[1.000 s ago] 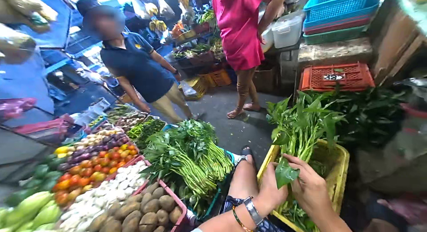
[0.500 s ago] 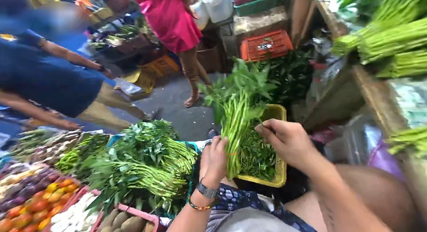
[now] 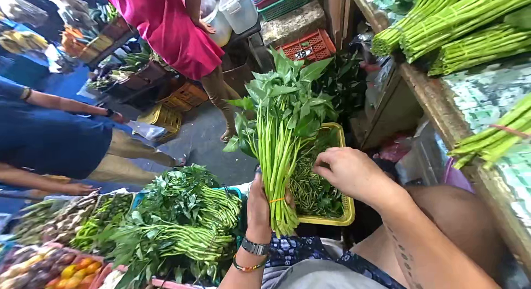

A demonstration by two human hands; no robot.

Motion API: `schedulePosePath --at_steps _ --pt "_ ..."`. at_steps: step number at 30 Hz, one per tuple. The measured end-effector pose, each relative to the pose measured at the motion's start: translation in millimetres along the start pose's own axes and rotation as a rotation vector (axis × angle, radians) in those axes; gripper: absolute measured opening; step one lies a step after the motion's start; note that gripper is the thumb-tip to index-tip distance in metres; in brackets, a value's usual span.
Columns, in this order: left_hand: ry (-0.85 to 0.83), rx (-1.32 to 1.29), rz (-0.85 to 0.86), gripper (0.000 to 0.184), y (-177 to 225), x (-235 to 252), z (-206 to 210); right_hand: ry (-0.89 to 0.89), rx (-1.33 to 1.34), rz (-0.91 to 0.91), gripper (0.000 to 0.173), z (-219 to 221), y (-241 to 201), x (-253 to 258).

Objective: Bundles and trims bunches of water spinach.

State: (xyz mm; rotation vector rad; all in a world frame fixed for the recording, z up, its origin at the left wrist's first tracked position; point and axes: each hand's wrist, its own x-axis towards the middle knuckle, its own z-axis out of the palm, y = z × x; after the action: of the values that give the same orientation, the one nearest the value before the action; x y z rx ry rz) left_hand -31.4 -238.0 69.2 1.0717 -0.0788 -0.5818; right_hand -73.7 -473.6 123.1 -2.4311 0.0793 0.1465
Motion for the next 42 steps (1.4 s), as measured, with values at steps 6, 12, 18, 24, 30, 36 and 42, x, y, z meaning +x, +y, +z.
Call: schedulePosePath --at_steps 6,12,18,24,30,36,42 --pt "-0.327 -0.237 0.028 0.058 -8.6 -3.6 -15.0 0.034 0.122 -0.213 0.031 5.3 -3.8 -5.7" --pt "-0.303 -0.124 0.105 0.050 -9.9 -8.0 -16.5 -0.105 0.117 -0.133 0.039 2.9 -12.2 -7.5" --pt "-0.319 -0.257 0.077 0.051 -8.2 -9.2 -16.5 -0.007 0.322 -0.074 0.038 6.0 -12.9 -6.4" --pt "-0.349 -0.238 0.112 0.050 -11.1 -8.3 -17.1 0.156 0.815 -0.138 0.024 36.3 -31.6 -4.4" --pt "-0.325 -0.079 0.156 0.047 -5.8 -10.2 -13.9 0.150 1.167 -0.064 0.015 34.2 -28.6 1.9" --pt "-0.318 0.001 0.213 0.044 -1.8 -13.9 -25.4 0.390 1.072 0.028 0.018 -16.0 19.6 6.5" --pt "-0.150 0.142 0.286 0.063 -0.6 -18.4 -27.3 -0.112 -0.018 0.360 0.050 -4.2 8.0 9.7"
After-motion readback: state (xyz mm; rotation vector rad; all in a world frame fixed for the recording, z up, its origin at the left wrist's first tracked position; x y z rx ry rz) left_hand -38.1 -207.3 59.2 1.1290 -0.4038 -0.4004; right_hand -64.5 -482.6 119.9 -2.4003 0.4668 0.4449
